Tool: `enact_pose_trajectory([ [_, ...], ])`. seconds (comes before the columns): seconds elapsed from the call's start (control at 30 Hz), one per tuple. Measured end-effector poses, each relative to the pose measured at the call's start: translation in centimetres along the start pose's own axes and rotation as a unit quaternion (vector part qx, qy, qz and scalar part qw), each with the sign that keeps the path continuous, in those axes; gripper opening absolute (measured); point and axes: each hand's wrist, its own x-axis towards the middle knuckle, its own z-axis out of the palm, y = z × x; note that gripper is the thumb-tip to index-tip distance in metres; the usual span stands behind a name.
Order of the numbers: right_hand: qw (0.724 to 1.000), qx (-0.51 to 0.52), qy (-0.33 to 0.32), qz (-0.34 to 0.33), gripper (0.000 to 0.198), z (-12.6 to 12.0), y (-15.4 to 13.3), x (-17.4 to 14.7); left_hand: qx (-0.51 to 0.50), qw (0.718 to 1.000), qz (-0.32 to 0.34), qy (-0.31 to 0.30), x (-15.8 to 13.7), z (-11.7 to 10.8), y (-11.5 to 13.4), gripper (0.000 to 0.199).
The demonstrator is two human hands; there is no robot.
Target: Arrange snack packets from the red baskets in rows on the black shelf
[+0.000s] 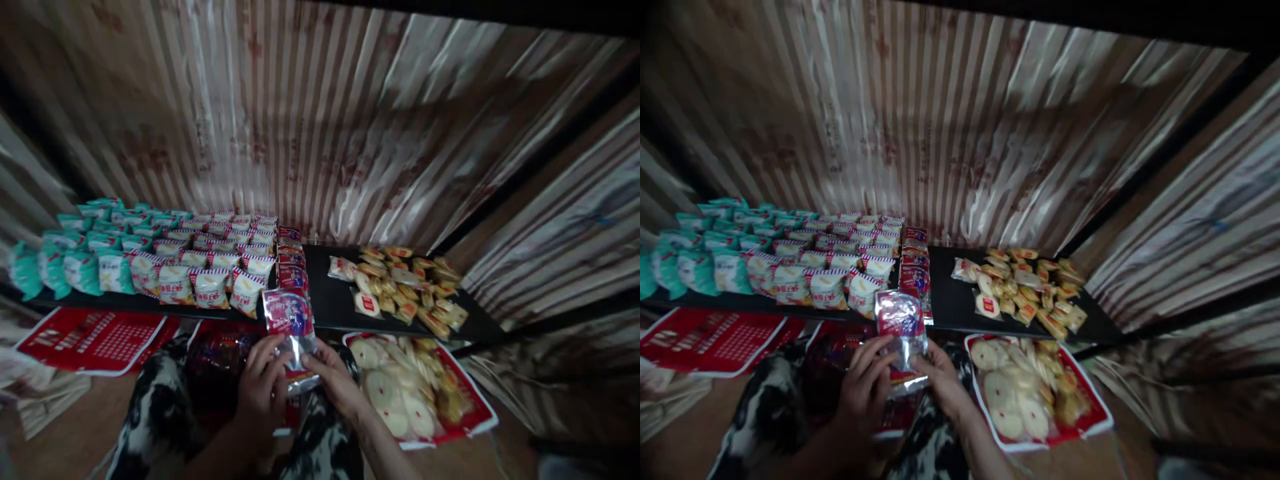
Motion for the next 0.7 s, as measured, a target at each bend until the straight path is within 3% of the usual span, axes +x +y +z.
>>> enact_pose_trajectory([
  [0.13,0.996,0.018,0.084,-0.024,0.042,-1.3,-1.4,1.8,-0.009,0.993,-0.111,-0.026,0.5,2.1,-0.9,0.038],
  [0.23,0.994,0.013,0.106,-0.039,0.046,-1.8,-2.5,3.7,-0.054,0.981,-0.176,-0.062,1.5,4.0,-1.3,0.042],
  [0.5,0.98,-0.003,0.188,-0.068,0.05,-3.6,-4.8,11.5,-0.066,0.977,-0.2,-0.02,7.5,9.5,-2.8,0.048],
  [0.7,0.963,-0.126,0.212,-0.112,0.057,-5.6,-6.5,18.1,-0.05,0.971,-0.232,-0.001,12.8,12.4,-4.8,0.049],
])
